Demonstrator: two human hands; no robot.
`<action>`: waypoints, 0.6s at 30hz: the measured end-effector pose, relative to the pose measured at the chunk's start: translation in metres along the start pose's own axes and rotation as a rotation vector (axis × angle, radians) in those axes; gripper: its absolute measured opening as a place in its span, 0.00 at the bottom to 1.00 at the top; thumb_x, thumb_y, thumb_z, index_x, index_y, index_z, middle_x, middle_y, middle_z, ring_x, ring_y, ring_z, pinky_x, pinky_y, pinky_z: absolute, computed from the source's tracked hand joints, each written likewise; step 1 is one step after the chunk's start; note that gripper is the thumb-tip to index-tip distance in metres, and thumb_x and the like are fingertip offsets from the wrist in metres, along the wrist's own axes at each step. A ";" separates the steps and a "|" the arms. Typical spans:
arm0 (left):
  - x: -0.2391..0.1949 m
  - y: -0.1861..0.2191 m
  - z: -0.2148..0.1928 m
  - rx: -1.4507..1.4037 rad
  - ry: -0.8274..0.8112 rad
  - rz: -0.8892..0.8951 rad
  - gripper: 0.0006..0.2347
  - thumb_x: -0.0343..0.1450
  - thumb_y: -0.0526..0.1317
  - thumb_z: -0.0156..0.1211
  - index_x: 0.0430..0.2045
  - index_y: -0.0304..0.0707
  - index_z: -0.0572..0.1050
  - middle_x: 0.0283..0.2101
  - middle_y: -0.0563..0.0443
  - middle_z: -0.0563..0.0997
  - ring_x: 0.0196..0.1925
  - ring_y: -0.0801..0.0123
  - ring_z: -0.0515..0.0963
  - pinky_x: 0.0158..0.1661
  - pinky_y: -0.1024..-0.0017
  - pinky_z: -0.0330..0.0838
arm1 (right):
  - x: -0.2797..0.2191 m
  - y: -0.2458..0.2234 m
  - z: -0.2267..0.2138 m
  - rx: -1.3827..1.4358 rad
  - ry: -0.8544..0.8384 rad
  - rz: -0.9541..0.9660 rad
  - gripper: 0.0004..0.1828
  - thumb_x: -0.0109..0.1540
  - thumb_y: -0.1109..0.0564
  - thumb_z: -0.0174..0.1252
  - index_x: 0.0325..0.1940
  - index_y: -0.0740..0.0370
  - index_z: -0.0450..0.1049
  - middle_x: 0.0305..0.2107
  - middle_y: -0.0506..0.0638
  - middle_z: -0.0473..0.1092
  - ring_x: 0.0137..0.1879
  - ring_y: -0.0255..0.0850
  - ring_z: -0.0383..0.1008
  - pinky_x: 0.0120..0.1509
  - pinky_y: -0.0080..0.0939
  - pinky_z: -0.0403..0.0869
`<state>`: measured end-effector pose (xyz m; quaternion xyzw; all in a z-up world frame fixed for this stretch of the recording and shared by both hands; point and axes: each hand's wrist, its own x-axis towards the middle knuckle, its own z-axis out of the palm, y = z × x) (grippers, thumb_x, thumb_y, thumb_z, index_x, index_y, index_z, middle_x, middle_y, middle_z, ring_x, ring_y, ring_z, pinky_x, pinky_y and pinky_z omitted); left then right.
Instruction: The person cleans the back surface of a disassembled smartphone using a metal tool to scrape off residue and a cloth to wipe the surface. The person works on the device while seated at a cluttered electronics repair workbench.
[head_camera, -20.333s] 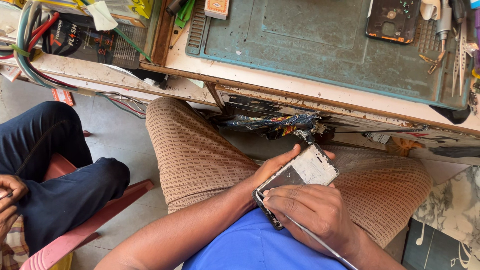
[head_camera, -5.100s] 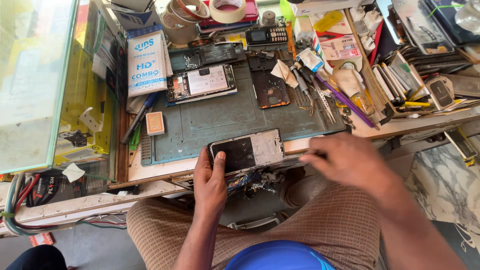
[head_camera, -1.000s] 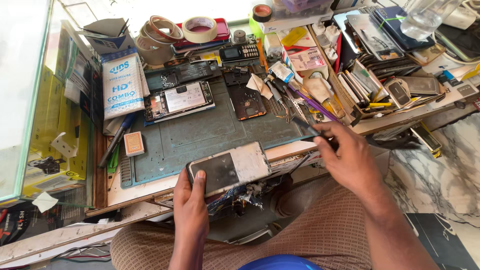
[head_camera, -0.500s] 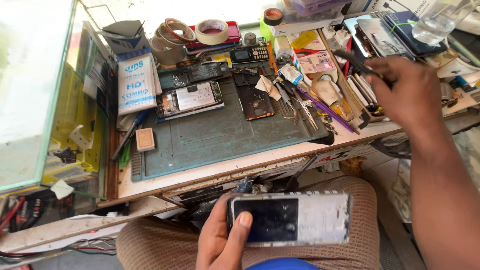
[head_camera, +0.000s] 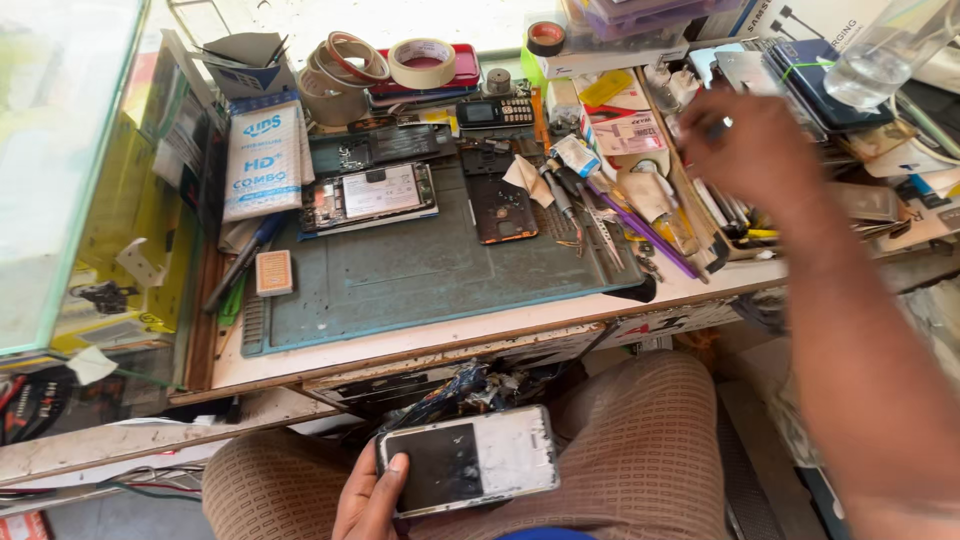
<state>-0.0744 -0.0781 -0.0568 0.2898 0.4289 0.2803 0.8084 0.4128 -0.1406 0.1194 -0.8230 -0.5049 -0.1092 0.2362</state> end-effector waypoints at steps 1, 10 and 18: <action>0.001 -0.002 0.000 0.034 0.018 -0.009 0.20 0.71 0.33 0.51 0.59 0.29 0.69 0.51 0.37 0.83 0.55 0.59 0.82 0.57 0.58 0.73 | -0.006 -0.006 0.008 -0.012 -0.011 -0.040 0.10 0.62 0.60 0.67 0.48 0.56 0.82 0.35 0.55 0.79 0.38 0.46 0.81 0.47 0.47 0.78; -0.019 -0.011 0.026 -0.008 0.075 0.035 0.18 0.72 0.33 0.49 0.58 0.23 0.70 0.48 0.30 0.82 0.51 0.56 0.83 0.53 0.55 0.78 | -0.012 -0.040 0.061 0.078 -0.120 -0.061 0.08 0.63 0.55 0.64 0.45 0.56 0.82 0.37 0.56 0.77 0.42 0.52 0.78 0.49 0.53 0.74; -0.027 -0.024 0.051 -0.132 0.097 -0.009 0.17 0.72 0.33 0.49 0.56 0.25 0.70 0.45 0.34 0.82 0.46 0.57 0.84 0.48 0.55 0.81 | -0.024 -0.049 0.054 -0.122 0.041 -0.262 0.11 0.57 0.52 0.65 0.42 0.57 0.83 0.39 0.58 0.76 0.49 0.55 0.76 0.52 0.52 0.75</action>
